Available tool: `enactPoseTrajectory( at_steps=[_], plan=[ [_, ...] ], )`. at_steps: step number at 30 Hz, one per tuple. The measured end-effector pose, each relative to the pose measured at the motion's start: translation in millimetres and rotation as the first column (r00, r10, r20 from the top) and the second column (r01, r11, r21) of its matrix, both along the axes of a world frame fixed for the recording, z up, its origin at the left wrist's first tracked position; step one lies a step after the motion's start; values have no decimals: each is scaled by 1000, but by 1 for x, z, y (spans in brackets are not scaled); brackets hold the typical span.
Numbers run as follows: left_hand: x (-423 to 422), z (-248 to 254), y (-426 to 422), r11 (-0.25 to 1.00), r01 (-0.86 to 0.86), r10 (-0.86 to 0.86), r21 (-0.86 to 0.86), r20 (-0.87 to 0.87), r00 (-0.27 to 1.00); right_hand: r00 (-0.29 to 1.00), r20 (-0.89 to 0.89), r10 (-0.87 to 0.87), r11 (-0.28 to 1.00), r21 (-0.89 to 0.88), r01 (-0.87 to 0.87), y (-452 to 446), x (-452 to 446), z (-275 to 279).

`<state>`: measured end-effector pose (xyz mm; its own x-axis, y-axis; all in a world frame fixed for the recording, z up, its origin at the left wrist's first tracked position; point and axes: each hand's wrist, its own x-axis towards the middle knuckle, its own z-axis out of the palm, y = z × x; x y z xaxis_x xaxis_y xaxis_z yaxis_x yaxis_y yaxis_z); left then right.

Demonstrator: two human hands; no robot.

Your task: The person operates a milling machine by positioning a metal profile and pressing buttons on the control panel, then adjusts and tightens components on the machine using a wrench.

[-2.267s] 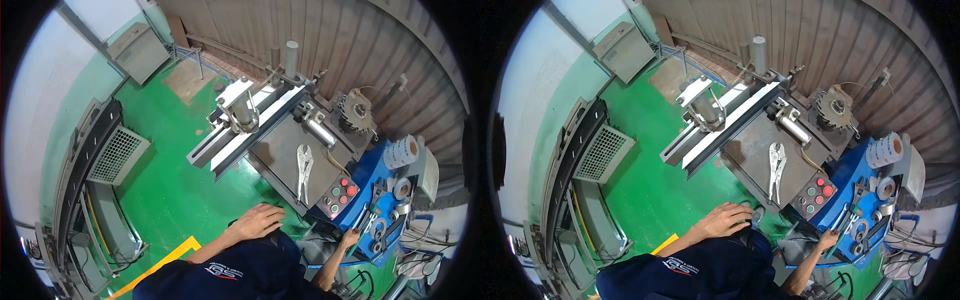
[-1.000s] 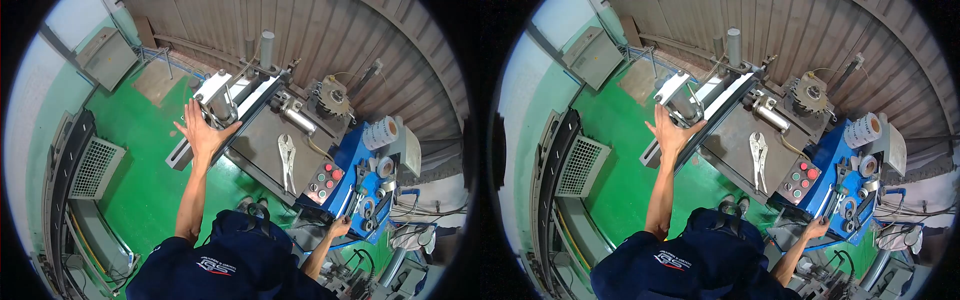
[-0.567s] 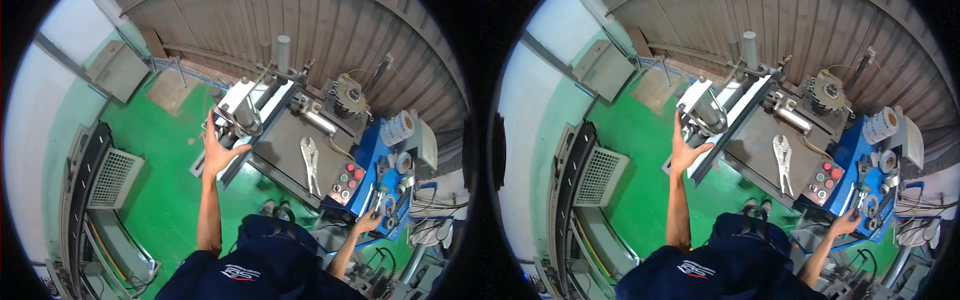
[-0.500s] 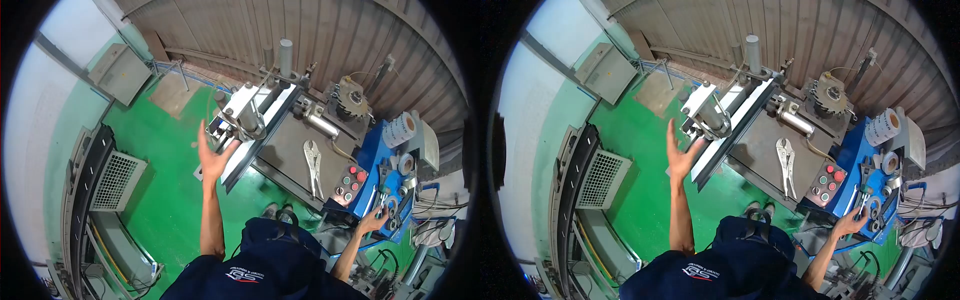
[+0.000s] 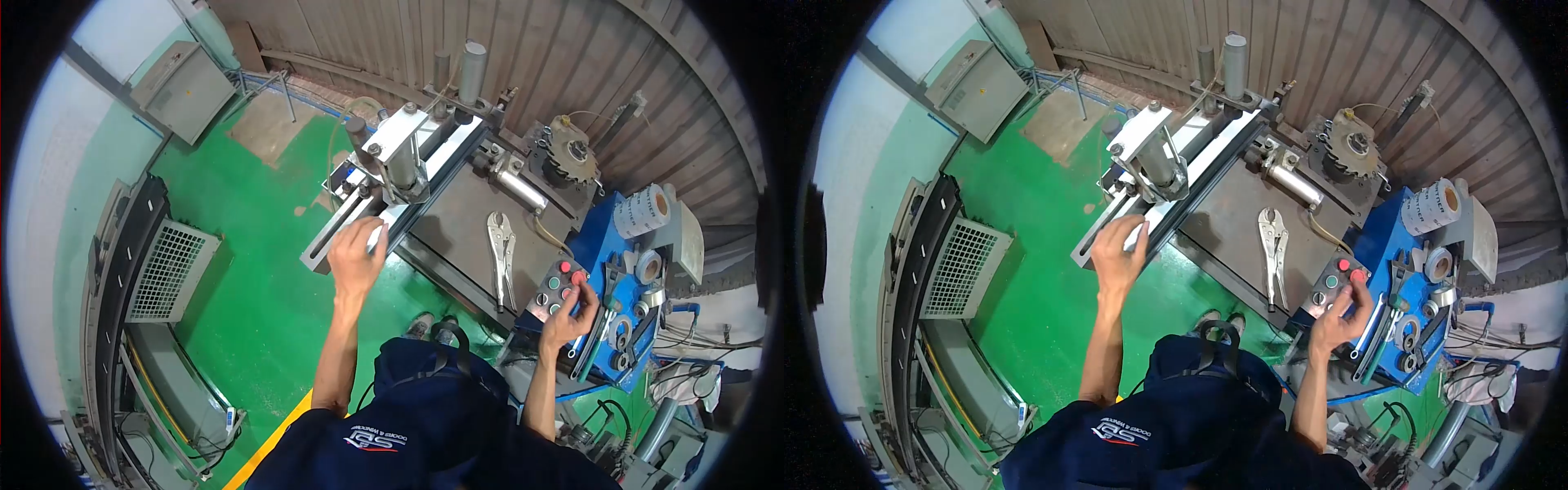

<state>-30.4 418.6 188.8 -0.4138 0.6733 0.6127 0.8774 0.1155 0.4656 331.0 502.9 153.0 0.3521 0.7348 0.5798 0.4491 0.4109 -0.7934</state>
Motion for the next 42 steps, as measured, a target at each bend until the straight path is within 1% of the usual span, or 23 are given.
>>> enactPoseTrajectory(
  at_steps=[2,4,6,7,10,12,16,19,20,22,25,26,28,29,30,31,32,34,36,38,39,41,42],
  plan=[
    [14,-6,5,1000,19,-19,12,69,997,1000,0,14,999,-36,-14,-8,-8,-2],
    [15,-12,9,996,56,-48,-67,110,993,1000,5,23,999,-32,-23,-14,-11,-1],
    [14,-18,19,980,72,-71,-188,14,997,998,9,57,998,-39,-57,-18,-12,5],
    [9,-26,22,940,156,-133,-302,94,987,999,15,51,998,-33,-51,-18,-9,2],
    [10,-37,31,919,204,-209,-337,23,978,1000,17,22,996,-91,-20,-22,2,1],
    [8,-44,36,910,230,-227,-345,49,973,999,30,24,995,-99,-21,-24,11,-5],
    [7,-51,38,921,233,-247,-313,-6,969,1000,14,1,993,-119,0,-32,17,-11],
    [12,-43,30,947,294,-276,-131,138,951,999,23,-44,976,-214,48,-43,19,-11],
    [24,-29,21,955,290,-268,-60,241,933,998,-2,-63,966,-253,61,-47,21,-11],
    [41,-13,2,957,287,-289,43,256,922,996,25,-87,955,-281,90,-57,27,-10],
    [52,-12,-29,978,205,-207,32,197,958,951,-272,-145,910,-413,21,-70,38,-23],
    [53,-19,-39,988,150,-153,31,278,948,943,-276,-187,888,-457,43,-74,43,-26],
    [55,-25,-53,986,154,-166,68,236,957,943,-266,-201,888,-456,60,-79,55,-45],
    [55,-34,-62,993,83,-108,88,342,933,942,-262,-211,885,-460,71,-81,59,-55],
    [55,-36,-65,995,4,-48,101,443,895,953,-184,-240,883,-449,136,-83,59,-57],
    [55,-38,-68,995,16,-60,103,439,896,965,-113,-239,846,-511,150,-84,63,-64],
    [56,-40,-71,994,46,-82,102,382,921,973,-42,-228,805,-570,164,-86,66,-71],
    [61,-39,-70,992,81,-109,101,317,942,984,-23,-176,785,-607,126,-82,58,-64],
    [70,-38,-63,958,234,-275,167,291,916,997,9,-79,780,-622,67,-72,50,-60],
    [82,-36,-57,958,245,-280,150,296,913,969,245,-15,785,-598,163,-56,44,-60],
    [86,-34,-54,929,337,-366,151,253,896,971,237,-22,789,-593,162,-47,41,-60],
    [95,-27,-48,872,468,-488,143,184,853,876,482,31,735,-605,307,-30,35,-58],
    [101,-21,-47,871,469,-489,146,171,855,881,473,27,740,-601,300,-24,33,-59]
  ],
)
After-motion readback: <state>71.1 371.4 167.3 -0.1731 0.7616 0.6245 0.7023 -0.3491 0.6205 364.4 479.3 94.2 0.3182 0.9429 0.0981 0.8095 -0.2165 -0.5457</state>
